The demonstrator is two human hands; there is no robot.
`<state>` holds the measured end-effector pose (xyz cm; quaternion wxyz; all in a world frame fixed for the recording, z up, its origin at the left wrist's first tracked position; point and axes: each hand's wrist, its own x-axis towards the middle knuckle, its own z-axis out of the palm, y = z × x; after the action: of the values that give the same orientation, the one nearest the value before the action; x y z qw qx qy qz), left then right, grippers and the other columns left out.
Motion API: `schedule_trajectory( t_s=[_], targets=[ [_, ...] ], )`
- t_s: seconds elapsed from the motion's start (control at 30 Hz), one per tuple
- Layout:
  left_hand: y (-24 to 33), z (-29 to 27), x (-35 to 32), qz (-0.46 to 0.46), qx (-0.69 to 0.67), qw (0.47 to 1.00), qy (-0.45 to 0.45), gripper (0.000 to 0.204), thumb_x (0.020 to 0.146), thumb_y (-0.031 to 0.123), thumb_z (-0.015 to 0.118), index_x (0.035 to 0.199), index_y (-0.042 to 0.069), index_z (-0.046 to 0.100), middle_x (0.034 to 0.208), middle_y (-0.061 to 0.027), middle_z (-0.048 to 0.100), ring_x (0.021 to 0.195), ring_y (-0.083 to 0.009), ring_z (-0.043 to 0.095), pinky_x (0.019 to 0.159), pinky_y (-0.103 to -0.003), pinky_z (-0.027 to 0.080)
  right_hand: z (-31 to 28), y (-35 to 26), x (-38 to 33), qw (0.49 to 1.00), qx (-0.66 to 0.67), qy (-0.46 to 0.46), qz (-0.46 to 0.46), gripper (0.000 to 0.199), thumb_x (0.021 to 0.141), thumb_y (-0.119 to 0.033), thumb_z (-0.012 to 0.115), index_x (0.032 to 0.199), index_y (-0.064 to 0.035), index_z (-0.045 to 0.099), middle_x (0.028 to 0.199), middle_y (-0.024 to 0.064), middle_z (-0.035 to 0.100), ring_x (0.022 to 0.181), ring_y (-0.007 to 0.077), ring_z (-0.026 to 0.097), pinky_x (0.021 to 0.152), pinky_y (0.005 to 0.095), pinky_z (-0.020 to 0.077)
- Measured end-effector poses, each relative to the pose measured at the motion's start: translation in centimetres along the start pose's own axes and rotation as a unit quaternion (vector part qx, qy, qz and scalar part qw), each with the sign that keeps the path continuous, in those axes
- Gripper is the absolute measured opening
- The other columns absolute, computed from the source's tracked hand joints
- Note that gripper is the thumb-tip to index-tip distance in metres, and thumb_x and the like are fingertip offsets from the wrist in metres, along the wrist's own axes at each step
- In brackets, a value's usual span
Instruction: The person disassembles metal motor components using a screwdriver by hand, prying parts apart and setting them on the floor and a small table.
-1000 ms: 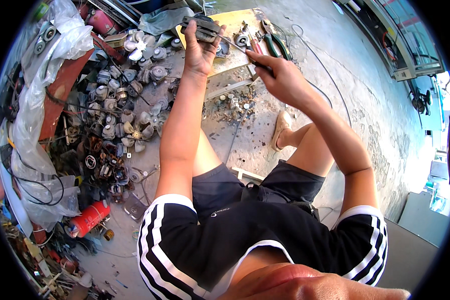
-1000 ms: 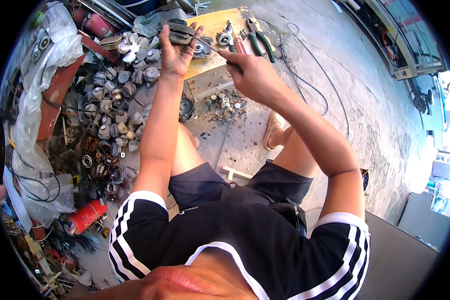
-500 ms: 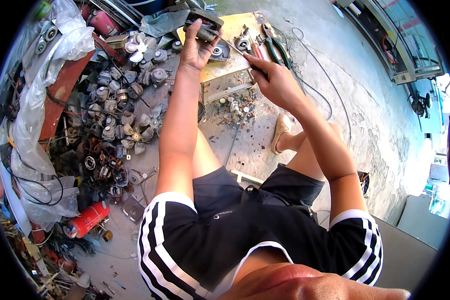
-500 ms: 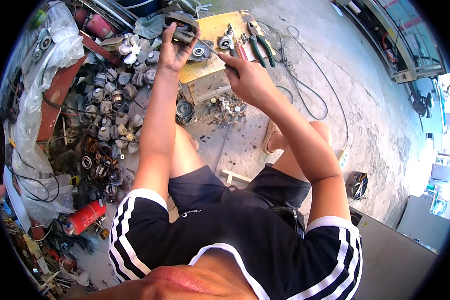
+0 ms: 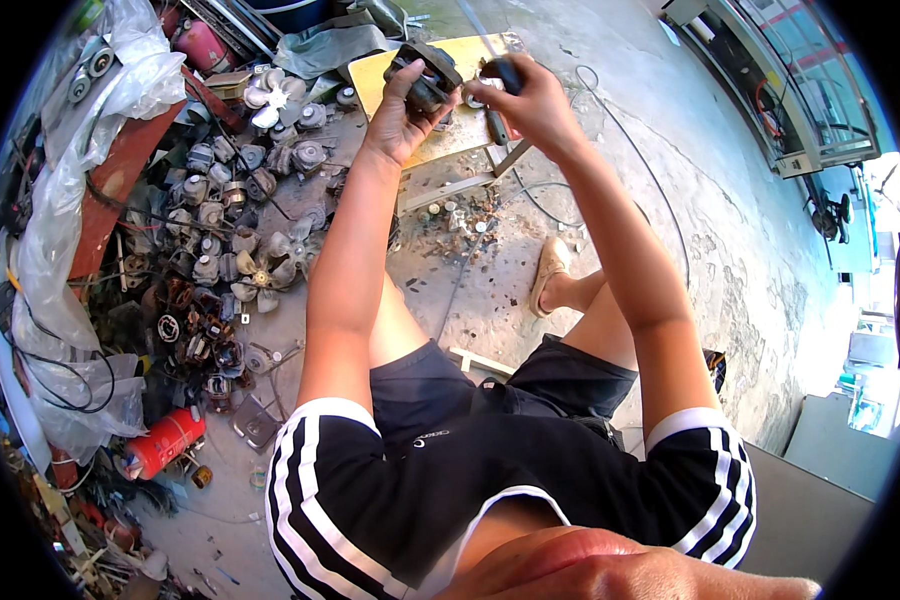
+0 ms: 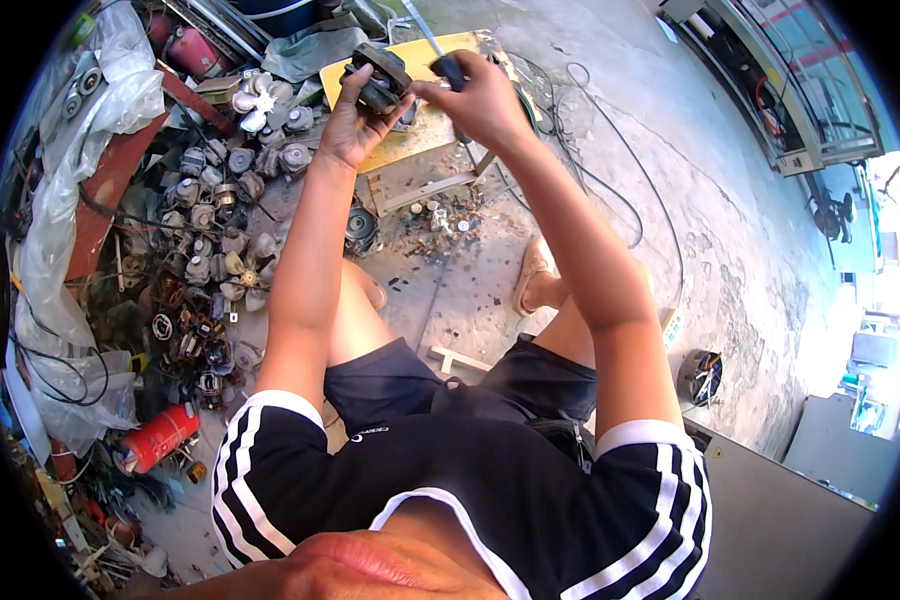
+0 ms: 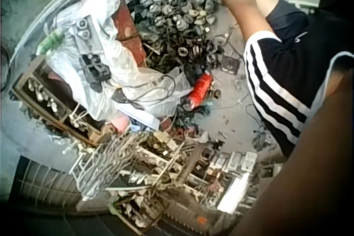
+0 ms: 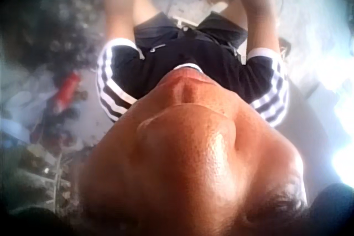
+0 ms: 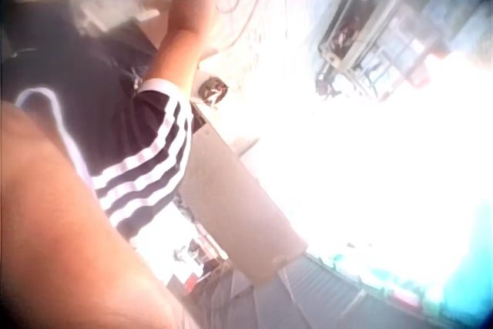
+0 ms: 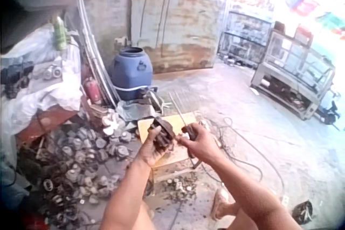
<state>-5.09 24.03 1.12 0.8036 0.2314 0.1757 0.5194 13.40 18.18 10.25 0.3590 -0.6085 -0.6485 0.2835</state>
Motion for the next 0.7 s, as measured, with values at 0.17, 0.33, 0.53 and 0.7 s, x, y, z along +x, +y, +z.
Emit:
schedule_trajectory(
  t_s=[0.17, 0.33, 0.53, 0.7],
  targets=[
    [0.4, 0.6, -0.8, 0.011, 0.027, 0.999, -0.016, 0.053, 0.083, 0.03, 0.074, 0.124, 0.005, 0.051, 0.112, -0.0122, 0.063, 0.098, -0.0248, 0.067, 0.086, -0.036, 0.06, 2.7, 1.7, 1.8, 0.994, 0.099, -0.05, 0.025, 0.043, 0.081, -0.035, 0.08, 0.104, -0.0021, 0.066, 0.073, -0.0017, 0.06, 0.059, 0.0045, 0.049, 0.05, 0.0221, 0.0386],
    [2.8, 1.5, -2.5, 0.001, 0.041, 0.995, -0.096, 0.066, 0.085, 0.035, 0.071, 0.136, 0.001, 0.045, 0.126, -0.0168, 0.059, 0.11, -0.0318, 0.064, 0.095, -0.04, 0.055, 1.9, 2.8, 1.9, 0.954, 0.284, -0.012, 0.097, 0.034, 0.088, -0.034, 0.073, 0.097, -0.0027, 0.066, 0.078, 0.0014, 0.063, 0.059, 0.0062, 0.053, 0.051, 0.0203, 0.0412],
    [4.7, -0.5, -3.8, 0.012, -0.002, 0.99, -0.14, 0.072, 0.085, 0.035, 0.069, 0.141, 0.001, 0.039, 0.135, -0.0181, 0.053, 0.12, -0.0328, 0.057, 0.1, -0.047, 0.051, 2.9, 3.4, 2.6, 0.876, 0.432, -0.061, 0.207, 0.031, 0.09, -0.031, 0.071, 0.098, -0.0026, 0.06, 0.077, 0.0, 0.057, 0.054, 0.0082, 0.051, 0.047, 0.0195, 0.041],
    [8.1, -2.7, -6.4, 0.077, -0.029, 0.98, -0.184, 0.083, 0.075, 0.034, 0.074, 0.143, 0.003, 0.038, 0.151, -0.0173, 0.035, 0.133, -0.041, 0.043, 0.106, -0.067, 0.034, 5.7, 2.4, 3.4, 0.814, 0.533, -0.097, 0.208, 0.027, 0.09, -0.02, 0.071, 0.099, -0.0015, 0.053, 0.081, 0.0036, 0.055, 0.066, 0.0082, 0.052, 0.048, 0.0193, 0.0426]
  ],
)
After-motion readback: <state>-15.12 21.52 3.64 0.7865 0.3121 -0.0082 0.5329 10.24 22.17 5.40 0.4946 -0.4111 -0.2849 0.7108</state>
